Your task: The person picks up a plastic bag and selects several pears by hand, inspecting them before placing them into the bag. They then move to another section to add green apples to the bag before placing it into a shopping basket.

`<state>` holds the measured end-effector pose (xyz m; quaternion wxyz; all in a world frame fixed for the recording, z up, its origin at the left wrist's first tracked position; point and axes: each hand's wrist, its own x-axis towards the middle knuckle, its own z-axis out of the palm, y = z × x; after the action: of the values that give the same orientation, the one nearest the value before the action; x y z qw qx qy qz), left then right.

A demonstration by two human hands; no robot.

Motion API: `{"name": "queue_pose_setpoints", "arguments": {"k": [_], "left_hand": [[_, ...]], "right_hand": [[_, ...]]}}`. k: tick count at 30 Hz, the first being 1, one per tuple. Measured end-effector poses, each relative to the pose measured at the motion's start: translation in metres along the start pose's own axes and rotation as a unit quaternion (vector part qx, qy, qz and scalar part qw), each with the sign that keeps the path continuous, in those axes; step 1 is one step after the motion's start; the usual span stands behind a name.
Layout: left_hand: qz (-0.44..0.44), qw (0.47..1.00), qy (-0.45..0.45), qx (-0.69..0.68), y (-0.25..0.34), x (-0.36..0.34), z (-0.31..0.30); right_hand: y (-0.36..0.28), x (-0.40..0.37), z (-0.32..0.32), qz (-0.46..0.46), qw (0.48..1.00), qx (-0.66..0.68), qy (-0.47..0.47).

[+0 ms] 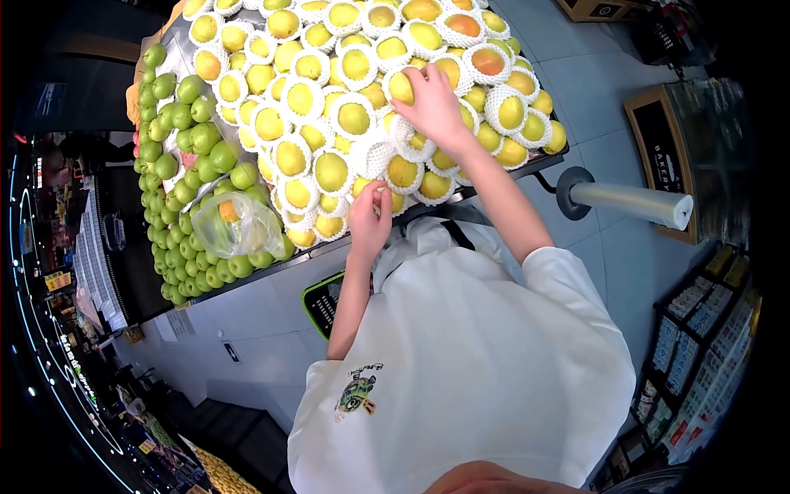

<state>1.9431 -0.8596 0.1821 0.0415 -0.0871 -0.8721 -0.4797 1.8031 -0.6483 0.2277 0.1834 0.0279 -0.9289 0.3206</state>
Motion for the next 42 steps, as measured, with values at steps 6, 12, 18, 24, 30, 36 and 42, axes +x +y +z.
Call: {"name": "queue_pose_setpoints", "arguments": {"k": [6,12,18,24,30,36,42], "left_hand": [[0.023,0.999,-0.013,0.025,-0.001,-0.001,0.002],[0.033,0.998,-0.015,0.047,0.001,-0.001,0.002],[0.047,0.997,-0.017,0.056,0.0,-0.001,0.002],[0.044,0.998,-0.011,0.045,0.002,-0.001,0.002],[0.049,0.998,-0.009,0.042,0.003,-0.001,0.002],[0.057,0.998,0.005,0.037,0.002,-0.002,0.003],[0.059,0.998,0.017,0.028,0.001,-0.003,0.004]], "right_hand": [[0.008,-0.001,-0.016,0.042,0.991,0.125,-0.001],[0.016,0.0,-0.012,0.057,0.982,0.177,0.022],[0.018,0.0,-0.018,0.063,0.968,0.237,0.055],[0.016,-0.002,-0.021,0.183,0.743,0.643,0.045],[-0.01,-0.023,-0.041,0.22,0.321,0.892,-0.228],[-0.036,-0.036,-0.044,0.234,0.27,0.898,-0.258],[-0.061,-0.049,-0.061,0.259,0.372,0.861,-0.23]]}}
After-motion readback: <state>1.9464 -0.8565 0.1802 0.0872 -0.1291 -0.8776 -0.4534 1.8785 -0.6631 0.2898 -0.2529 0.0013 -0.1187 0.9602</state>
